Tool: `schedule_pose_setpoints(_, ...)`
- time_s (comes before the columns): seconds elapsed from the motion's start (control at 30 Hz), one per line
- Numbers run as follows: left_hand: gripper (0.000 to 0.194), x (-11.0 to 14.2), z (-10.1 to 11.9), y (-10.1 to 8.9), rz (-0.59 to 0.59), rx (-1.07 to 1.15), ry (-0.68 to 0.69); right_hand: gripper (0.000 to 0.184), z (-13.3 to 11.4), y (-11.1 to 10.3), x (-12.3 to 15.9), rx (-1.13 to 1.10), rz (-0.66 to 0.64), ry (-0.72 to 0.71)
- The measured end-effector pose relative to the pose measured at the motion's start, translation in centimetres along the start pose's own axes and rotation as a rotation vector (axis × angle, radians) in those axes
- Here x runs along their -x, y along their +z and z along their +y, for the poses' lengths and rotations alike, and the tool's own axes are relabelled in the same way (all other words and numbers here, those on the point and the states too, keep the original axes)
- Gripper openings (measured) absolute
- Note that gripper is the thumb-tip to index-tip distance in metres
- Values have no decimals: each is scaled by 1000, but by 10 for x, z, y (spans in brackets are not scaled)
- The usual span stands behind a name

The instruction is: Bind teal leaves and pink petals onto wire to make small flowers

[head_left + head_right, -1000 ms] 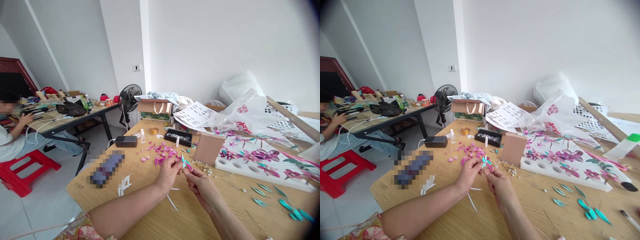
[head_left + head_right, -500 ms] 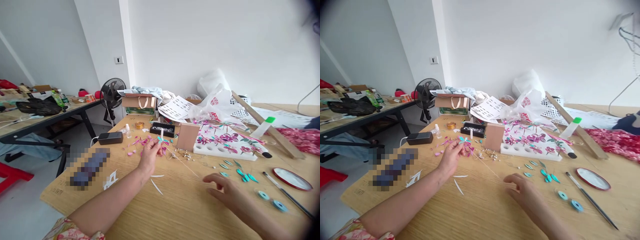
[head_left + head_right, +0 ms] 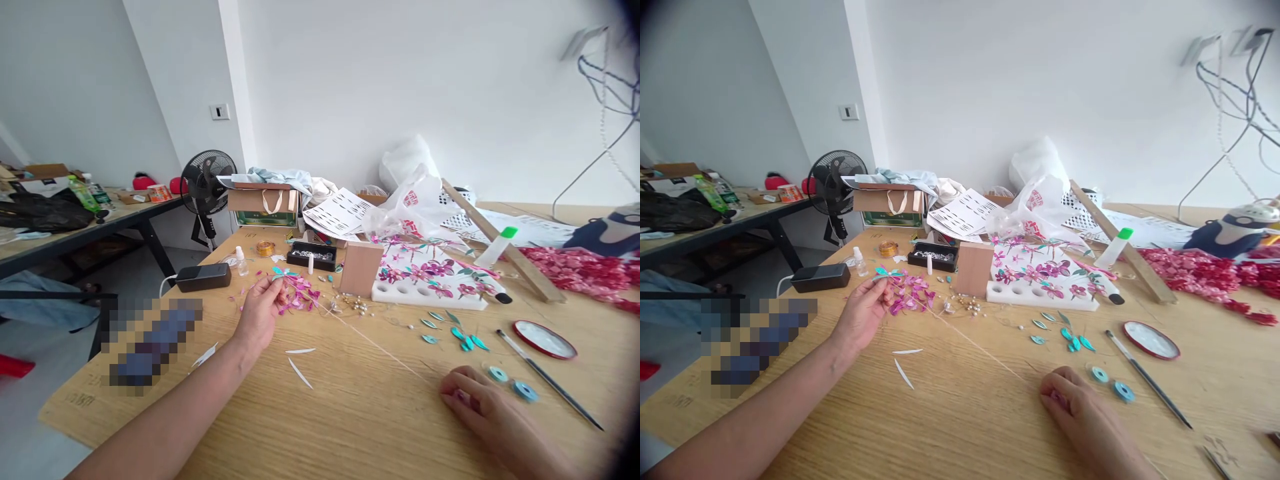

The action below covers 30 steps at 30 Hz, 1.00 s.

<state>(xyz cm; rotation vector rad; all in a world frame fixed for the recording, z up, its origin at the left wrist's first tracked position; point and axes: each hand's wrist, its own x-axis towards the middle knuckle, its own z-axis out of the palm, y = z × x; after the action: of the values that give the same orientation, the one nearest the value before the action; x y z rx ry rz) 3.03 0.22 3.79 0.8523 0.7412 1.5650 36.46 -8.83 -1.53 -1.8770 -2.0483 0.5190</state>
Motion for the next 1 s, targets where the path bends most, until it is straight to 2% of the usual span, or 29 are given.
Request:
schedule_pose_setpoints(0.23, 18, -8, 14, -14, 109, 56, 3, 20, 10, -6, 3, 58, 15, -7)
schedule_pose_setpoints(0.4, 16, -13, 21, -25, 135, 74, 17, 18, 16, -6, 4, 56, 28, 5)
schedule_pose_setpoints(0.63, 12, -25, 37, -45, 202, 82, 111, 20, 23, -10, 3, 51, 51, 22)
schedule_pose_setpoints(1.0, 3, -45, 61, -74, 318, 128, 222, 19, 48, -14, 9, 28, 35, 5)
